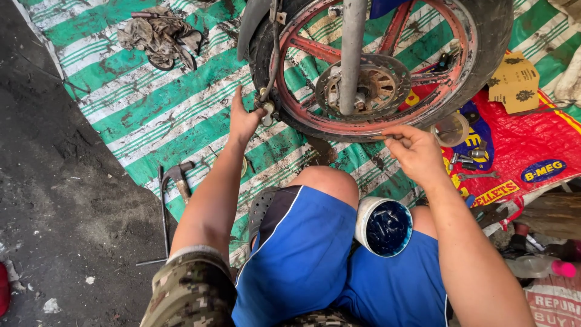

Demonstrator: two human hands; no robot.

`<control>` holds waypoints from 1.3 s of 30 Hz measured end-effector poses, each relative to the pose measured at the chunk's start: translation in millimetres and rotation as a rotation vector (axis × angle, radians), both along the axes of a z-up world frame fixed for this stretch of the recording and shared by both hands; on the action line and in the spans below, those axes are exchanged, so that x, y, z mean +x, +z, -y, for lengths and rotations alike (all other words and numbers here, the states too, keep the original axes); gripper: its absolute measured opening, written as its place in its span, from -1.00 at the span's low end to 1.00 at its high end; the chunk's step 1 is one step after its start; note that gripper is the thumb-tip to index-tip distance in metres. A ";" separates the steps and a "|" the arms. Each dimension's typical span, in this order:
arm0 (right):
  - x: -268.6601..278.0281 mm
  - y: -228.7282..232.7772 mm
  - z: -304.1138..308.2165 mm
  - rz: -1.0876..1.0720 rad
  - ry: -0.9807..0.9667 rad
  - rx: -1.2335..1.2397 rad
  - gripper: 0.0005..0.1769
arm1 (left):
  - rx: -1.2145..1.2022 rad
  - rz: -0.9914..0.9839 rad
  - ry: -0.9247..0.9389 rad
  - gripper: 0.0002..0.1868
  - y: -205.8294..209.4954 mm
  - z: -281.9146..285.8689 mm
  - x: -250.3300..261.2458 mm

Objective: The person applies blue grease to a motorcycle brake caliper and then installs it onto the front wheel hub, securing it with bolts. The person uses a small metal tool to apply grease and a wrench to tighten the bolts.

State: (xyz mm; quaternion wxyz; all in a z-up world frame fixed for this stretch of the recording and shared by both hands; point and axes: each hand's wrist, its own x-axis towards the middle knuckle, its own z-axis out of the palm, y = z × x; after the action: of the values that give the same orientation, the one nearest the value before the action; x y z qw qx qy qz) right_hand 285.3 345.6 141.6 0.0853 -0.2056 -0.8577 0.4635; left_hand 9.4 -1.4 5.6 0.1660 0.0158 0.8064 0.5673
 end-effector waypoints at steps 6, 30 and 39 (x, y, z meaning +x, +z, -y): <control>-4.6 15.6 6.8 0.100 0.016 0.108 -0.78 | 0.098 -0.072 0.169 -0.16 30.2 -2.9 94.6; 15.7 33.2 13.3 -0.051 -0.037 0.065 -0.82 | -0.435 -1.079 -1.125 0.62 171.1 -85.3 296.3; 52.0 49.8 -13.7 -0.253 -0.219 -0.089 -0.76 | -0.126 -0.866 -0.797 0.51 266.0 -35.1 234.9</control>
State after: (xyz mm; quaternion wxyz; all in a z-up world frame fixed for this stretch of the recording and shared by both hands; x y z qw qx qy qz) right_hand 337.3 359.3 191.4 0.2334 -0.2416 -0.7911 0.5112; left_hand 244.4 33.7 271.6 0.0229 0.5378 0.7648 0.3542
